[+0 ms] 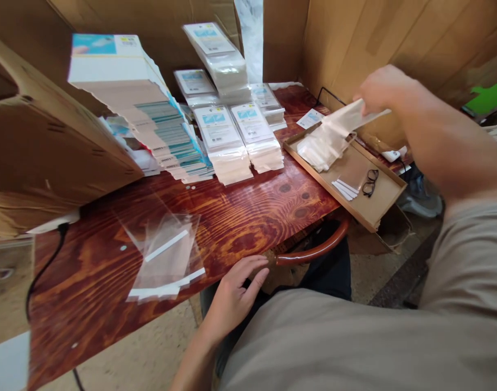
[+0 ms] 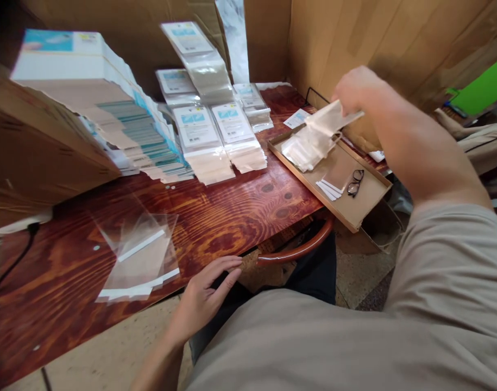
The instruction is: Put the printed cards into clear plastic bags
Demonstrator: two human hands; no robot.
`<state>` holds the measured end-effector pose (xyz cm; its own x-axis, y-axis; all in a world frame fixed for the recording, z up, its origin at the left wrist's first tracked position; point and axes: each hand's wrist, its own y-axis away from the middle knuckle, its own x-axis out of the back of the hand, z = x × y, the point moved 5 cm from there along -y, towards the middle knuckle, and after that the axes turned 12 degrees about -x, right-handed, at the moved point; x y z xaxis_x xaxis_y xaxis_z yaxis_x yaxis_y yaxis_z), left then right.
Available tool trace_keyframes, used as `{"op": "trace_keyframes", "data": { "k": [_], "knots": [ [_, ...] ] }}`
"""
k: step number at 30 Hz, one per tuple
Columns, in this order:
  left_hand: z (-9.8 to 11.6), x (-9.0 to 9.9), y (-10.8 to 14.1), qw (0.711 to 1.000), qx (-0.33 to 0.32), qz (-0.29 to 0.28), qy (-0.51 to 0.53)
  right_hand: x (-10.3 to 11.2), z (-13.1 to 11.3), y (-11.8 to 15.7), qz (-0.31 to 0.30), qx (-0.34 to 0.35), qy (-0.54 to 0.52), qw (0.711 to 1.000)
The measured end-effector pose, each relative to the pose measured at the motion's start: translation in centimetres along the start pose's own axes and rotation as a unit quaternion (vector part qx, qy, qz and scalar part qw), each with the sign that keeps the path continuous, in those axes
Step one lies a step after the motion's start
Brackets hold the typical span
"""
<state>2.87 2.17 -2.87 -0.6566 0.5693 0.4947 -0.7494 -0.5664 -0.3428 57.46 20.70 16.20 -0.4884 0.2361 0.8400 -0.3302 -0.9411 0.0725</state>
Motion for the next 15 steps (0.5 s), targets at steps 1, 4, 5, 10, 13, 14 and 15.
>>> {"op": "trace_keyframes", "data": {
  "k": [1,4,5,10,13,14,15],
  "knots": [
    [0.2,0.1,-0.4,1.0,-0.01,0.004,-0.004,1.6,0.6,0.5,0.005,-0.006,0.034,0.999],
    [1.6,1.3,-2.9,0.996,-0.053,0.052,-0.046,7.0,0.3,3.8,0.02,-0.021,0.106,0.994],
    [2.5,2.0,-4.3,0.992,-0.07,0.085,-0.07,8.8,-0.9,5.4,0.017,-0.013,0.105,0.994],
    [6.1,5.2,-12.9,0.973,-0.117,0.194,-0.035,15.2,-14.3,14.4,-0.02,0.136,0.125,0.983],
    [4.7,4.8,-15.6,0.985,-0.083,0.147,0.045,17.0,-21.6,17.9,-0.039,0.236,0.104,0.965],
    [3.7,4.4,-15.6,0.988,-0.06,0.126,0.063,17.4,-23.2,18.5,-0.014,0.257,0.082,0.963],
    [2.4,4.2,-15.0,0.989,-0.031,0.122,0.082,17.8,-24.4,19.1,0.028,0.272,0.034,0.961]
  ]
}}
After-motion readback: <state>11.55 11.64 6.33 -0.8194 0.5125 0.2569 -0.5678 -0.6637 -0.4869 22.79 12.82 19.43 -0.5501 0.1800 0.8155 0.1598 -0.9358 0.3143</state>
